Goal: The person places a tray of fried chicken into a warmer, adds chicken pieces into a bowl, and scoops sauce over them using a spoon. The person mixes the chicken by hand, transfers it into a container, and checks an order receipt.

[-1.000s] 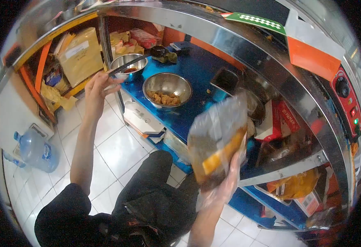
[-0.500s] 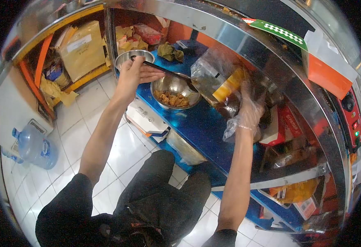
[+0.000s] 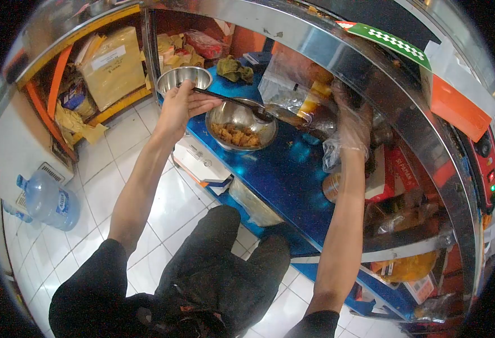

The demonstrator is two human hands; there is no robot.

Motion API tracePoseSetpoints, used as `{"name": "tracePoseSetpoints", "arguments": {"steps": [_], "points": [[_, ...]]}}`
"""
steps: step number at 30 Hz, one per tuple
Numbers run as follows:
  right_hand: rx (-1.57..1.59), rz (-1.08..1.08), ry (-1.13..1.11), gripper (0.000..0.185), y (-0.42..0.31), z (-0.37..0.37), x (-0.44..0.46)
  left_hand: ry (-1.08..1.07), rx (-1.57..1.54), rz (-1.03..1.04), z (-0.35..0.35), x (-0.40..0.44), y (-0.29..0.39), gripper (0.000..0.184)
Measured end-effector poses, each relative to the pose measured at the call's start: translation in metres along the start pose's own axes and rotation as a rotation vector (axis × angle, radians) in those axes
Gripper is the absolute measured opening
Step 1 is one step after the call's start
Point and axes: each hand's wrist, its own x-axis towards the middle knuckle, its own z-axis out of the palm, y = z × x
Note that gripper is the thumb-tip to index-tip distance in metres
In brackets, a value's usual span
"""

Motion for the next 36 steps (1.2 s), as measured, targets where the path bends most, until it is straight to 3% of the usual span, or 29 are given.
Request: {"name": "tracePoseSetpoints", "arguments": {"steps": [4, 6, 10, 13, 16, 18, 22, 36], "points": [[0.062, -0.076, -0.031, 0.106, 0.009, 0.004, 0.008, 0.005, -0.021, -0.007, -0.007, 0.006, -0.005, 0.044], [-0.095, 0.006, -0.051, 0.106, -0.001, 0.000, 0.005, 0.004, 0.000, -0.004, -0.007, 0.006, -0.005, 0.043], [-0.116, 0.019, -0.070, 0.106, -0.012, -0.001, 0.002, 0.010, -0.014, 0.002, -0.005, 0.005, -0.007, 0.042], [-0.078, -0.118, -0.009, 0.107, -0.002, 0.004, 0.008, 0.000, -0.012, 0.007, -0.004, 0.004, -0.007, 0.041], [-0.075, -0.117, 0.054, 0.106, -0.002, 0.005, 0.010, -0.007, -0.010, 0.008, -0.008, 0.005, -0.011, 0.041], [-0.089, -0.018, -0.016, 0.104, 0.008, 0.004, 0.022, -0.022, -0.017, 0.014, -0.011, 0.005, -0.012, 0.042], [0.064, -0.057, 0.030, 0.103, 0.021, 0.012, 0.031, -0.011, -0.010, 0.006, -0.012, 0.003, -0.013, 0.044], [0.016, -0.111, 0.014, 0.092, 0.014, 0.011, 0.030, -0.005, -0.017, 0.013, -0.014, 0.002, -0.015, 0.044]]}}
